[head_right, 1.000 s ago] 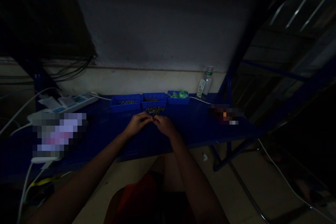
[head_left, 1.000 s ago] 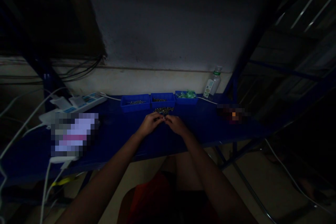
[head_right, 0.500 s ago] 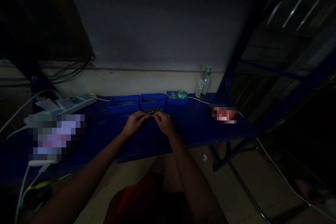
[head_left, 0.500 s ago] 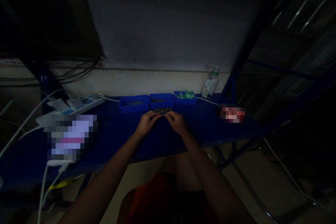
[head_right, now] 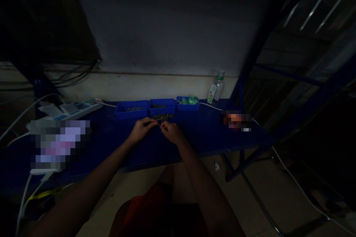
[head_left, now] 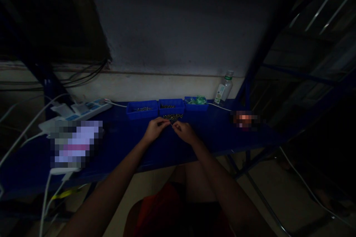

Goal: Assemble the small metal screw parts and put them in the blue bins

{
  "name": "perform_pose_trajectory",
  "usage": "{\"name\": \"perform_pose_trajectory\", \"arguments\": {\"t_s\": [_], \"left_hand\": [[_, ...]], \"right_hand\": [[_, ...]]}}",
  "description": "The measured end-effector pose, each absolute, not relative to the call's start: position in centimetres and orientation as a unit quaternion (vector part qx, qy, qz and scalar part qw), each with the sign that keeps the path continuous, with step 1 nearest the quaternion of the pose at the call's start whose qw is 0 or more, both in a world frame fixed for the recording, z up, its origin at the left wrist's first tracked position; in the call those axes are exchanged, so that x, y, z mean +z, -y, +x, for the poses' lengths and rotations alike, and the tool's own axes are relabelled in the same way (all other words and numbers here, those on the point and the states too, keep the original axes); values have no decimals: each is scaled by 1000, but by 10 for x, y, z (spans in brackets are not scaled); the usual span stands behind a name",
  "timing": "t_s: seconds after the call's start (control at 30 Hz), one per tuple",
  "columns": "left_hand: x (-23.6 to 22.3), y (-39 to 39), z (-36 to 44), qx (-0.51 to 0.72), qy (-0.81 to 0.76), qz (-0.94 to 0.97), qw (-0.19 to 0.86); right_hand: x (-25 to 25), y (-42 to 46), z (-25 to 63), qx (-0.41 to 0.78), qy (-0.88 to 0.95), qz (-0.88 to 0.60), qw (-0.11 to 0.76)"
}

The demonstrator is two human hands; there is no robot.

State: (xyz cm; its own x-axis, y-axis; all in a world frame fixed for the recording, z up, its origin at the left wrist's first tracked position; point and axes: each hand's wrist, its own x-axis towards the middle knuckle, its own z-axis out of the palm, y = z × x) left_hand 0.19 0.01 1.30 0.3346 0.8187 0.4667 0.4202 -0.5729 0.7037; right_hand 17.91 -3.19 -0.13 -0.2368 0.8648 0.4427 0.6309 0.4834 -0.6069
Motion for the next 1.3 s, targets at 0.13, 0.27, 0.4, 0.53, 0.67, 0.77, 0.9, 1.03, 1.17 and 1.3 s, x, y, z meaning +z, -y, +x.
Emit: {"name": "perform_pose_trajectory", "arguments": {"t_s": [0.13,0.27,0.4,0.53,0.67,0.77,0.9,1.03,1.17,1.3], "left_hand": [[15,5,6,400,-362,800,262],[15,6,7,389,-348,809,272],[11,0,3,417,-392,783,245],[6,-4,2,369,-405,801,239],[4,2,6,288,-386,842,242],[7,4,6,294,-403,840,216],[25,-7,-8,352,-480,794,122],[55,-28,-35,374,-610,698,11],[68,-33,-46,312,-678,665,-34],[50,-24,-29,238,-607,758,-35]], "right_hand": [[-3,34,176,112,799,-488,332],[-4,35,175,75,799,-499,328],[-2,33,177,90,778,-496,376],[-1,30,181,130,733,-505,436],[-4,28,183,179,733,-482,446],[-7,25,184,198,719,-487,454],[-13,17,185,198,699,-512,459],[-18,12,185,189,705,-512,452],[-18,12,185,190,707,-519,442],[-16,15,185,189,712,-518,435]]}}
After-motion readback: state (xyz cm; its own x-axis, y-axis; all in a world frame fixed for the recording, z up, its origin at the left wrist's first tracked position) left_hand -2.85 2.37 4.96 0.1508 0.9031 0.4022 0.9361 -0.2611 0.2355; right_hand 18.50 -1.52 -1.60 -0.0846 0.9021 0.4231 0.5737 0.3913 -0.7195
